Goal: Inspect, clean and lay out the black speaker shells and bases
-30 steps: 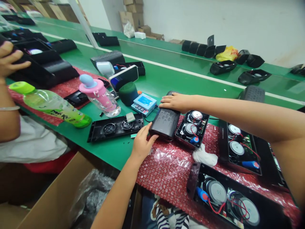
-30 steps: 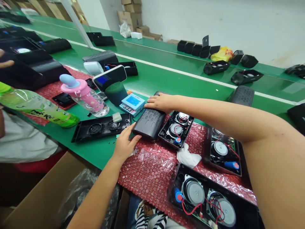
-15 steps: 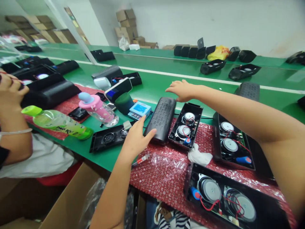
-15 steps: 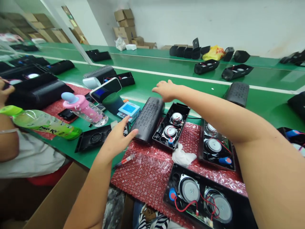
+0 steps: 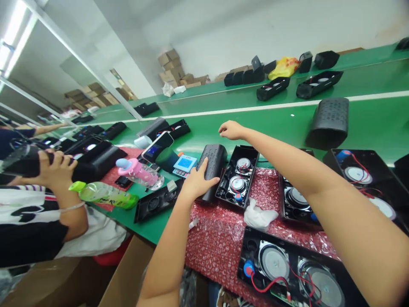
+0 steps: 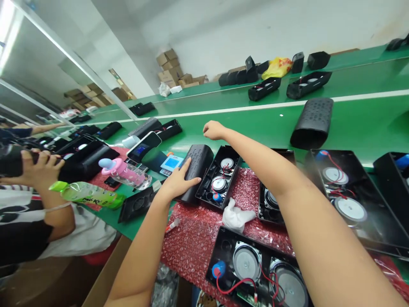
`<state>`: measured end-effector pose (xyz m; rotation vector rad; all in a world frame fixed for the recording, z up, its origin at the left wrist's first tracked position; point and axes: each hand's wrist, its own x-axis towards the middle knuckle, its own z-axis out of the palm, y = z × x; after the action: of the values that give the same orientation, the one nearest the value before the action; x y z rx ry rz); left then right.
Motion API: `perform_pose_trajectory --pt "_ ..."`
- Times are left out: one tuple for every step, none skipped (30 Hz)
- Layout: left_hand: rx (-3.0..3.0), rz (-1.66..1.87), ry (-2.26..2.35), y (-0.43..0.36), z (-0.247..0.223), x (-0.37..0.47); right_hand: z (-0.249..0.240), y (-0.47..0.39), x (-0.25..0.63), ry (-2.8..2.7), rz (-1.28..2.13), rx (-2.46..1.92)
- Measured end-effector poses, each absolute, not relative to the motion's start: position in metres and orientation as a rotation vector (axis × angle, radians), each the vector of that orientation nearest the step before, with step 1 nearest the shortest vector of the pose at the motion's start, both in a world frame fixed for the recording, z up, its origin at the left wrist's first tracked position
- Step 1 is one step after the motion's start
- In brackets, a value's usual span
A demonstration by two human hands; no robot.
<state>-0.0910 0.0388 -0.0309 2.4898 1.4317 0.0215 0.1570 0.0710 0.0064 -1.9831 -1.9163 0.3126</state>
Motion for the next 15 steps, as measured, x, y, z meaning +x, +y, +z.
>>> perform_pose_trajectory --pt "2.491 -0.002 1.446 0.037 -0.03 -0.09 0.011 0.074 0.152 -1.906 0.305 -1.948" --pt "2.49 -0.025 1.459 0.036 -0.029 -0.089 0.017 0.077 0.146 -1.899 0.289 -1.909" --pt "2.489 -0.046 1.47 0.034 -0.028 -0.088 0.025 0.08 0.139 -1.895 0.266 -1.867" --pt "2.484 -0.069 1.482 0.033 -0.028 -0.087 0.033 0.083 0.132 -1.891 0.235 -1.823" --pt "2.474 -0.095 1.495 0.032 -0.027 -0.085 0.042 0.086 0.124 -1.886 0.2 -1.783" --pt "2.464 -0.123 1.506 0.031 -0.027 -0.084 0.05 0.088 0.115 -1.88 0.165 -1.748" --pt "2.453 -0.149 1.519 0.031 -0.026 -0.084 0.055 0.089 0.107 -1.873 0.131 -1.72" --pt "2.443 -0.169 1.533 0.03 -0.026 -0.083 0.056 0.09 0.098 -1.872 0.105 -1.701" --pt "2.435 -0.176 1.54 0.03 -0.026 -0.083 0.053 0.09 0.09 -1.882 0.093 -1.691" --pt "2.433 -0.168 1.54 0.029 -0.027 -0.083 0.045 0.09 0.082 -1.907 0.101 -1.692" --pt "2.432 -0.143 1.535 0.028 -0.027 -0.083 0.033 0.089 0.075 -1.945 0.125 -1.703" --pt "2.43 -0.111 1.529 0.027 -0.028 -0.084 0.019 0.089 0.068 -2.003 0.173 -1.724" --pt "2.424 -0.078 1.522 0.026 -0.028 -0.084 0.003 0.089 0.064 -2.054 0.227 -1.76" --pt "2.416 -0.046 1.513 0.025 -0.029 -0.085 -0.012 0.089 0.06 -2.108 0.28 -1.795" --pt "2.404 -0.016 1.507 0.024 -0.03 -0.086 -0.024 0.091 0.058 -2.149 0.298 -1.816"
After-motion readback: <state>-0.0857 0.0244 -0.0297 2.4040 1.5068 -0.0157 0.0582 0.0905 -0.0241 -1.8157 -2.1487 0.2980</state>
